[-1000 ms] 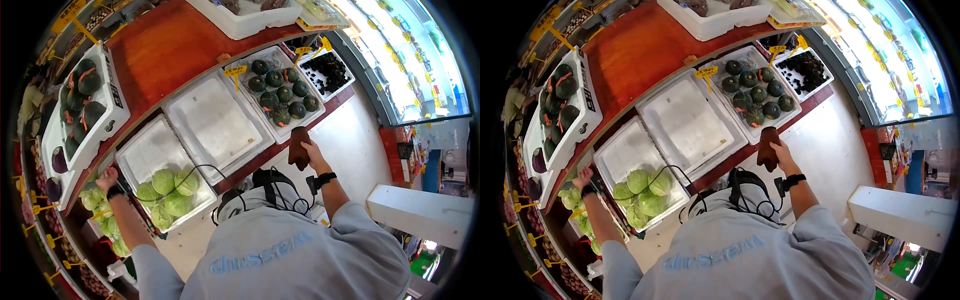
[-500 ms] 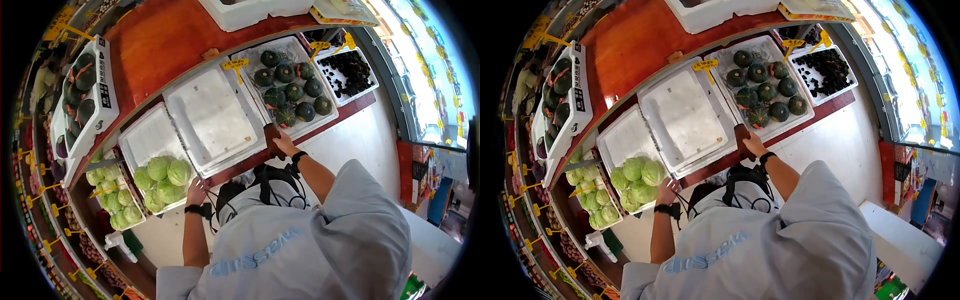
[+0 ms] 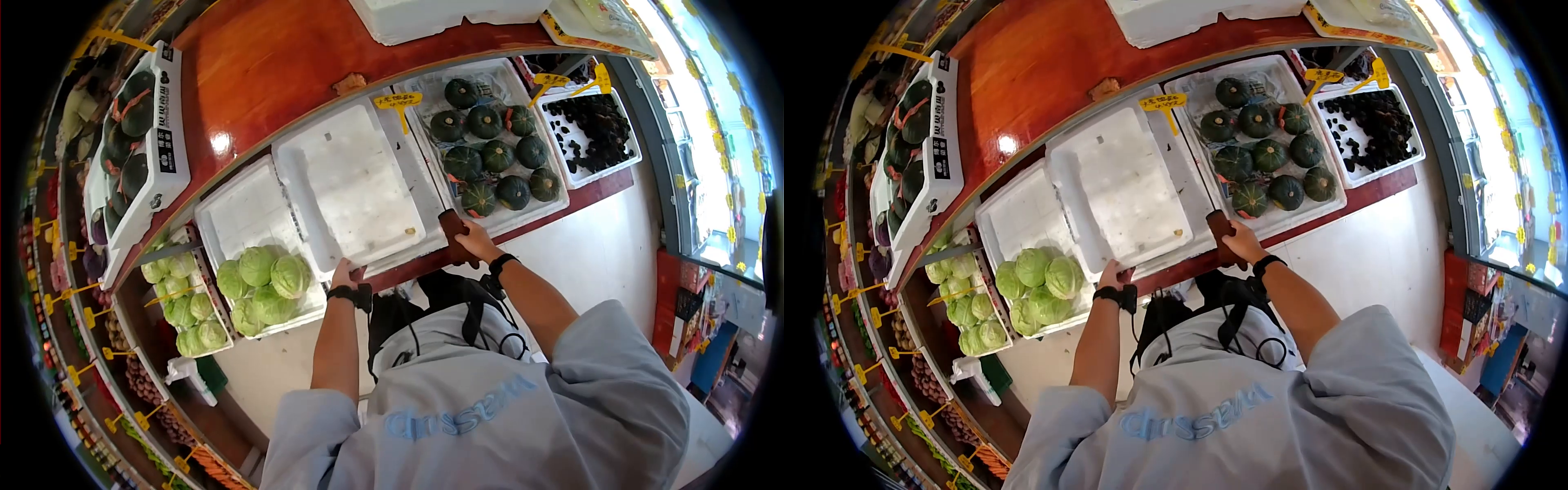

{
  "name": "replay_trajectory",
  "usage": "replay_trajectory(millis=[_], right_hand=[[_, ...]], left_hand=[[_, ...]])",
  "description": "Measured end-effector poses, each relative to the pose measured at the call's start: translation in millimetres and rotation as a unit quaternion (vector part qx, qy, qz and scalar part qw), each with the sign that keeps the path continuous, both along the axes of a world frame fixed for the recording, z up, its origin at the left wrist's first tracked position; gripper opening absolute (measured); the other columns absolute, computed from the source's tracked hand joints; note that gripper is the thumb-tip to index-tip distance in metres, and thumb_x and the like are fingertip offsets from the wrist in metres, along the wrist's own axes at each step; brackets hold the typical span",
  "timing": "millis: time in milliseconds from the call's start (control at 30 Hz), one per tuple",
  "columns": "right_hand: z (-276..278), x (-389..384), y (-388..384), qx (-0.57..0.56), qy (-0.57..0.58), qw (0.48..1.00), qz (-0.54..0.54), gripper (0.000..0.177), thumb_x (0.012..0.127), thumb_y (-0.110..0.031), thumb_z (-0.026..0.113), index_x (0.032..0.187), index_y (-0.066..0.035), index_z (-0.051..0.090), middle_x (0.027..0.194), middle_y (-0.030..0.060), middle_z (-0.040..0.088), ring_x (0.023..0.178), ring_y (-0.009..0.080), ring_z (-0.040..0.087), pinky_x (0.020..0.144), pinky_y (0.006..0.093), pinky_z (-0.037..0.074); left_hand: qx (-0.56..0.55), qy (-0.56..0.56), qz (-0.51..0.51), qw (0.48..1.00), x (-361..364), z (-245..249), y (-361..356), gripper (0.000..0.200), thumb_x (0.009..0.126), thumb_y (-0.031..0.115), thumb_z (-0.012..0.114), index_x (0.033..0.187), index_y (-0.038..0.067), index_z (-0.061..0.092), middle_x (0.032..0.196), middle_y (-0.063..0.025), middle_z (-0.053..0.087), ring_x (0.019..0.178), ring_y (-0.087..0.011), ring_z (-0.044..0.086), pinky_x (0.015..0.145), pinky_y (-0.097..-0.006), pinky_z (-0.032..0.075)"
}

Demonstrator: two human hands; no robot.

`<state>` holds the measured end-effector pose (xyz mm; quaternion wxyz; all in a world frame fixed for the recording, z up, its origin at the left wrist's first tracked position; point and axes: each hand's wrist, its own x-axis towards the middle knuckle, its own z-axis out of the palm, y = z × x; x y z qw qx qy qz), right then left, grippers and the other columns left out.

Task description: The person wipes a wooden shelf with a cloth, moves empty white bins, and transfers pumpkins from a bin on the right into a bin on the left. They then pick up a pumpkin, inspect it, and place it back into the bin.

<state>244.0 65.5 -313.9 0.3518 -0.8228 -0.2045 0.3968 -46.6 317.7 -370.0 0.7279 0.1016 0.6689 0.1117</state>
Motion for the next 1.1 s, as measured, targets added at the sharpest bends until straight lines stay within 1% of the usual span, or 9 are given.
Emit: replay_trajectory(millis=[167, 267, 467, 667, 733, 800, 867, 967, 1100], right_hand=[[-15.5, -6.6, 25.8, 0.011, 0.042, 0.999, 0.006, 0.051, 0.074, -0.022, 0.062, 0.119, 0.000, 0.053, 0.105, 0.0232, 0.062, 0.100, 0.0378, 0.059, 0.084, 0.0404, 0.047], [-35.3, -15.8, 48.7, -0.019, -0.007, 0.999, 0.038, 0.058, 0.075, -0.027, 0.065, 0.123, 0.002, 0.050, 0.113, 0.0240, 0.060, 0.106, 0.0384, 0.056, 0.090, 0.0412, 0.045], [-58.7, -20.6, 70.2, -0.041, -0.020, 0.989, 0.140, 0.074, 0.081, -0.040, 0.064, 0.134, 0.003, 0.038, 0.131, 0.0248, 0.047, 0.121, 0.0383, 0.045, 0.101, 0.0404, 0.038], [-20.8, -30.5, 66.7, 0.028, -0.067, 0.990, 0.122, 0.063, 0.088, -0.038, 0.058, 0.136, -0.003, 0.038, 0.117, 0.0201, 0.059, 0.102, 0.0333, 0.059, 0.087, 0.0372, 0.046], [25.9, -40.8, 61.4, 0.085, 0.007, 0.994, 0.067, 0.059, 0.087, -0.039, 0.059, 0.132, -0.003, 0.044, 0.105, 0.0173, 0.062, 0.098, 0.0270, 0.060, 0.079, 0.0359, 0.048], [80.6, -57.7, 47.0, 0.090, 0.242, 0.966, 0.002, 0.073, 0.086, -0.046, 0.059, 0.143, -0.011, 0.029, 0.112, 0.0047, 0.058, 0.096, 0.0158, 0.057, 0.073, 0.0333, 0.047], [113.5, -74.5, 20.6, 0.087, 0.310, 0.944, 0.066, 0.080, 0.086, -0.043, 0.057, 0.148, -0.028, 0.009, 0.148, 0.0072, 0.028, 0.120, 0.0233, 0.044, 0.093, 0.0425, 0.039], [115.2, -128.9, -7.3, 0.150, 0.202, 0.965, 0.071, 0.102, 0.077, -0.022, 0.074, 0.149, -0.014, 0.001, 0.149, 0.0229, 0.019, 0.135, 0.0256, 0.028, 0.105, 0.0414, 0.029], [164.7, -180.5, -23.3, 0.204, 0.056, 0.976, 0.059, 0.095, 0.074, -0.014, 0.068, 0.145, -0.002, 0.007, 0.140, 0.0202, 0.030, 0.132, 0.0270, 0.029, 0.107, 0.0352, 0.026]], left_hand=[[0.034, -0.077, 0.031, 0.996, -31.1, 108.8, -24.0, 0.022, 0.083, 0.016, 0.057, 0.097, -0.001, 0.057, 0.104, -0.0134, 0.063, 0.088, -0.0265, 0.063, 0.075, -0.0357, 0.058], [-0.110, -0.097, 0.012, 0.989, -117.7, 101.0, -21.1, 0.021, 0.082, 0.017, 0.058, 0.096, 0.001, 0.058, 0.103, -0.0109, 0.064, 0.088, -0.0248, 0.064, 0.072, -0.0353, 0.057], [0.018, 0.031, 0.055, 0.998, -123.9, 176.0, -59.5, 0.018, 0.079, 0.020, 0.064, 0.085, 0.006, 0.053, 0.075, -0.0078, 0.054, 0.073, -0.0242, 0.056, 0.062, -0.0369, 0.053], [0.064, 0.011, 0.081, 0.995, -144.4, 165.1, -72.2, 0.018, 0.079, 0.021, 0.063, 0.081, 0.007, 0.051, 0.076, -0.0070, 0.053, 0.069, -0.0251, 0.057, 0.058, -0.0342, 0.053], [0.073, -0.009, 0.089, 0.993, -146.7, 164.0, -69.2, 0.018, 0.080, 0.021, 0.062, 0.081, 0.007, 0.051, 0.076, -0.0068, 0.053, 0.069, -0.0255, 0.058, 0.057, -0.0341, 0.053], [0.100, -0.034, 0.036, 0.994, -144.9, 186.5, -73.3, 0.018, 0.081, 0.021, 0.061, 0.082, 0.006, 0.052, 0.078, -0.0064, 0.054, 0.070, -0.0268, 0.060, 0.055, -0.0330, 0.053], [0.109, -0.057, 0.015, 0.992, -144.4, 192.6, -74.3, 0.020, 0.082, 0.021, 0.060, 0.091, 0.005, 0.053, 0.085, -0.0078, 0.057, 0.071, -0.0287, 0.062, 0.054, -0.0338, 0.054], [0.088, -0.095, -0.037, 0.991, -146.7, 191.2, -80.1, 0.031, 0.082, 0.018, 0.059, 0.107, 0.003, 0.049, 0.093, -0.0118, 0.060, 0.073, -0.0318, 0.064, 0.056, -0.0376, 0.057], [0.073, -0.102, -0.065, 0.990, -134.5, 193.7, -99.6, 0.040, 0.083, 0.017, 0.058, 0.118, 0.016, 0.040, 0.099, -0.0099, 0.056, 0.073, -0.0300, 0.064, 0.058, -0.0392, 0.056]])
